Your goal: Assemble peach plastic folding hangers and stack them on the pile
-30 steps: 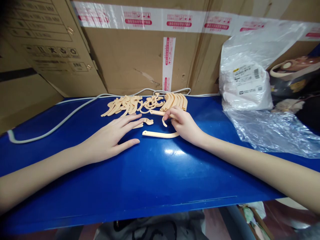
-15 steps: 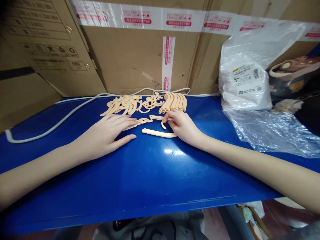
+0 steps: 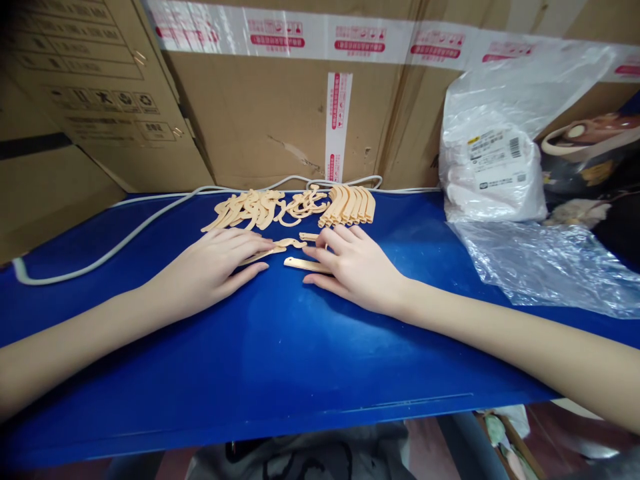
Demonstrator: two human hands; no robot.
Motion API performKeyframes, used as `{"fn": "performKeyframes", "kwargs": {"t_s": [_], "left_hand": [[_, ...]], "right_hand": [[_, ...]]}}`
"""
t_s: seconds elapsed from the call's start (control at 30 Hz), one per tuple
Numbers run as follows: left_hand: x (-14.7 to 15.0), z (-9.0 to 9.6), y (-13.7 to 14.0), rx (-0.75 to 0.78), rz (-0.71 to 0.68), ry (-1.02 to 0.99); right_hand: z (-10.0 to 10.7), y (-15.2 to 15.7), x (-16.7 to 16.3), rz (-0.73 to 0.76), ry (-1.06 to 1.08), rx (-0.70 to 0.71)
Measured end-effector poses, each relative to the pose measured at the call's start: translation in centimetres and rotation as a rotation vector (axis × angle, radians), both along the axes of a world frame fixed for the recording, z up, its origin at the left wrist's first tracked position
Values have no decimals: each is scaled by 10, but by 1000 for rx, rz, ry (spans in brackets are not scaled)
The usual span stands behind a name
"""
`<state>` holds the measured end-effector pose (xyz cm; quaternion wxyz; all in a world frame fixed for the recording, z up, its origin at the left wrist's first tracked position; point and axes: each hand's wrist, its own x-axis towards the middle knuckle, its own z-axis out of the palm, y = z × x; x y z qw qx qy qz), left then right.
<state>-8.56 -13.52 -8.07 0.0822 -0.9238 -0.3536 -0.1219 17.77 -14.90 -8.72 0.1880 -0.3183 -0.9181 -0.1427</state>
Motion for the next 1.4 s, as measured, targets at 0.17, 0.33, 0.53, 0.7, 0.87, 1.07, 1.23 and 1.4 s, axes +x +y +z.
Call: {"fn": "performKeyframes", "kwargs": {"t_s": [0.17, 0.33, 0.53, 0.7, 0.87, 1.07, 1.23, 1.4], "left_hand": [[1, 2, -1, 9, 12, 10], [0, 1, 0, 20, 15, -20], [2, 0, -1, 50, 25, -35], [0, 0, 0, 118, 64, -83], [0, 1, -4, 124, 103, -192], [7, 2, -17, 69, 158, -197], [11, 5, -22, 38, 76, -169], [15, 6, -29, -40, -14, -167]], "right_hand": [[0, 0, -2, 57, -84, 64], [4, -6, -3, 203, -138, 199], [4, -9, -2, 176, -171, 243], [1, -8, 0, 168, -168, 166], [1, -8, 1, 117, -46, 35], [2, -8, 2, 112, 5, 28], [2, -9, 1, 79, -33, 108], [1, -6, 1, 112, -53, 146]]}}
